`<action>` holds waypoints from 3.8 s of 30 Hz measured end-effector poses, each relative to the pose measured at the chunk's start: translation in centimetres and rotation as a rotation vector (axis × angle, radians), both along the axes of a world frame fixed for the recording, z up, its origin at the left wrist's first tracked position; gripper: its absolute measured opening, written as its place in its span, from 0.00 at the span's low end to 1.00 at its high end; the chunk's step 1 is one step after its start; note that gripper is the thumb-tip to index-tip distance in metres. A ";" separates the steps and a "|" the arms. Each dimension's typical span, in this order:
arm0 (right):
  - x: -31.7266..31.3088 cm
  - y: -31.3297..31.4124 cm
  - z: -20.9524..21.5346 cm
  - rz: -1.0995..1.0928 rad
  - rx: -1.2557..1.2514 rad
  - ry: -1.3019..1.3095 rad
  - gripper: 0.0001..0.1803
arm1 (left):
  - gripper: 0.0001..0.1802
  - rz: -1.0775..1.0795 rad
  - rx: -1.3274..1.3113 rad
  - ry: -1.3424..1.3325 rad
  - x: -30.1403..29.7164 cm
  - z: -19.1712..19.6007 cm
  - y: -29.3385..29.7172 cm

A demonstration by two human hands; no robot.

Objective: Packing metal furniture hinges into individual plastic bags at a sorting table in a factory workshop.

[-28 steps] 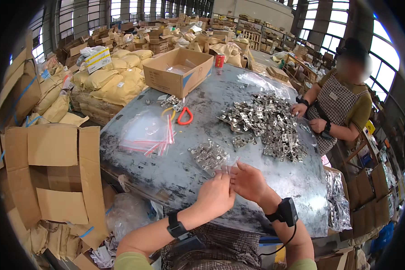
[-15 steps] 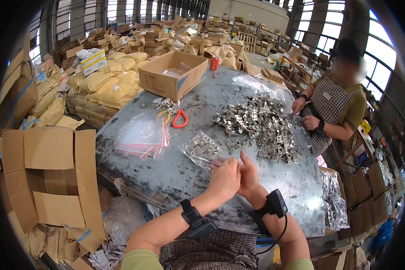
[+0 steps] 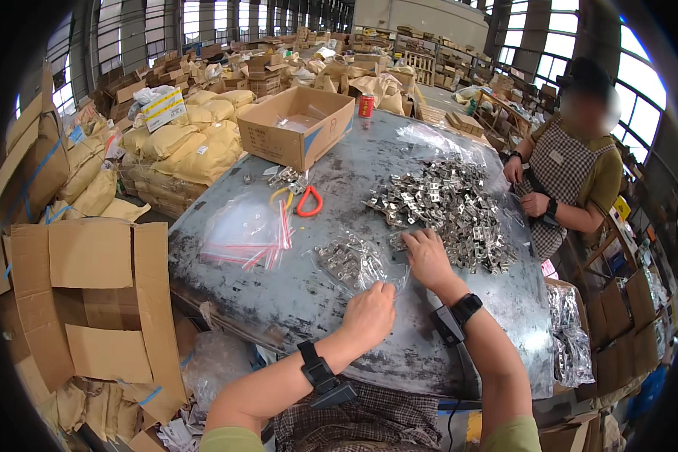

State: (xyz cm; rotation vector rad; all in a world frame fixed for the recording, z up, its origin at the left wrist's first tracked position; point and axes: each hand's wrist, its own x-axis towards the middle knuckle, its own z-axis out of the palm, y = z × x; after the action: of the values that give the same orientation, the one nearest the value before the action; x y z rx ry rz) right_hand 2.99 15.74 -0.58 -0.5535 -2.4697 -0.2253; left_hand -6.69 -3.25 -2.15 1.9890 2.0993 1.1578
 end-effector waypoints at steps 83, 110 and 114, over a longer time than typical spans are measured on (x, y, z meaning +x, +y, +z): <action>2.0 -9.4 0.2 0.028 -1.201 -0.005 0.10 | 0.05 -0.058 0.130 -0.203 1.5 1.0 -2.7; 11.7 -0.7 -1.3 -0.373 -0.028 -0.055 0.03 | 0.06 -0.009 -0.027 -0.123 0.4 0.0 0.6; 11.6 -3.4 1.3 -0.336 -0.144 0.063 0.03 | 0.04 -0.003 0.106 -0.249 -0.6 -0.3 1.2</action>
State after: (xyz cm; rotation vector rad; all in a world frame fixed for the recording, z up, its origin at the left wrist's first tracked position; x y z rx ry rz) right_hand 14.55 12.30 0.73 -1.0228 -2.3324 -0.1592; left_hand -7.31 -2.01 -2.43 1.7762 1.9498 1.4589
